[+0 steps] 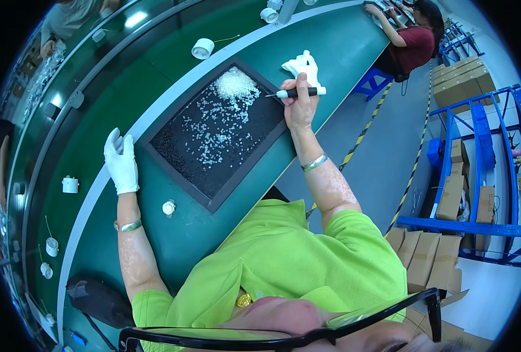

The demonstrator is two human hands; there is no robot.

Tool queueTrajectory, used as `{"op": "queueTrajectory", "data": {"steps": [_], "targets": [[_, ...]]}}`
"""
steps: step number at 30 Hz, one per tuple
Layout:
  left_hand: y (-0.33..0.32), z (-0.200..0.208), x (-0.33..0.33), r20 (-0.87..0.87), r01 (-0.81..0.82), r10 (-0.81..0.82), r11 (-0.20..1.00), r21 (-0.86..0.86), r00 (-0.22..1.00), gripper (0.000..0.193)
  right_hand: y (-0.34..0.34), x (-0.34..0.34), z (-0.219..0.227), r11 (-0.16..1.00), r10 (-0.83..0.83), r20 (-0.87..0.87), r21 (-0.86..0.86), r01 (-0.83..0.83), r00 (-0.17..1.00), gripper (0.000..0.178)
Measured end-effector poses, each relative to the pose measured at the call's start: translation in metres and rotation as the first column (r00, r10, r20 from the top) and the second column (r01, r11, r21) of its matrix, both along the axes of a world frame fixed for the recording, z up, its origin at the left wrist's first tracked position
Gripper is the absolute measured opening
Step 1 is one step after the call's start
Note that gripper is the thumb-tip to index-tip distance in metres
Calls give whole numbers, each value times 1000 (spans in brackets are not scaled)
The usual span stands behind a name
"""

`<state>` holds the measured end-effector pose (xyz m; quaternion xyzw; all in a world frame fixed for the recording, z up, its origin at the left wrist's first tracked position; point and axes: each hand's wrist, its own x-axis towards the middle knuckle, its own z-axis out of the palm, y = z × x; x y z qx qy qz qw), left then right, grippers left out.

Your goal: Applying adhesive to small electronic components at a manual assembly station.

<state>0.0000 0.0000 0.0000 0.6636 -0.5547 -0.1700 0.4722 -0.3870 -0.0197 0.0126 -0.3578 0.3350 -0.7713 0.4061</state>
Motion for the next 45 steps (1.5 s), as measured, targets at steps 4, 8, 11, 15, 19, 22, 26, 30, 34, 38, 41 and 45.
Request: {"op": "queueTrajectory", "data": {"steps": [4, 8, 11, 15, 19, 22, 26, 30, 34, 38, 41, 45], "targets": [[2, 1, -9, -27, -11, 12, 1000, 12, 1000, 44, 0, -3, 4, 1000, -2, 22, 4, 2, 1000, 41], [5, -5, -9, -32, -7, 7, 1000, -7, 999, 42, 4, -3, 5, 1000, 2, 37, 6, -2, 999, 39], [3, -11, -4, 7, -7, 7, 1000, -18, 1000, 43, 3, -2, 5, 1000, -15, 14, 14, 15, 1000, 41], [4, -9, -6, -4, 1, -1, 1000, -24, 1000, 42, 4, -4, 2, 1000, -25, -10, 13, 25, 1000, 42], [4, -8, -6, 14, -6, 7, 1000, -28, 1000, 42, 2, -3, 2, 1000, -20, -4, -2, 20, 1000, 42], [5, -2, -7, -9, -16, 15, 1000, -23, 1000, 43, 0, 1, 5, 999, -29, 38, -21, 30, 999, 37], [3, -10, -4, 10, -3, 4, 999, -53, 1000, 44, 0, -2, 0, 1000, -12, 38, -14, 12, 999, 36], [4, -9, -5, 15, -25, 26, 997, -69, 1000, 43, 2, -1, 2, 1000, -25, 0, -3, 25, 1000, 37], [5, -8, -5, 19, -16, 17, 997, -69, 1000, 42, 1, -2, 2, 999, -44, -17, 1, 44, 999, 37], [4, -11, -4, 36, -14, 17, 997, -72, 999, 42, 1, 0, 3, 999, -44, -3, 9, 44, 999, 38], [2, -13, -5, 25, 11, -9, 996, -85, 1000, 42, 3, -2, 3, 998, -51, -42, 28, 52, 998, 44], [3, -9, -4, 51, 5, -2, 998, -63, 999, 41, 0, 1, 3, 999, -42, 7, -8, 42, 999, 38]]}}
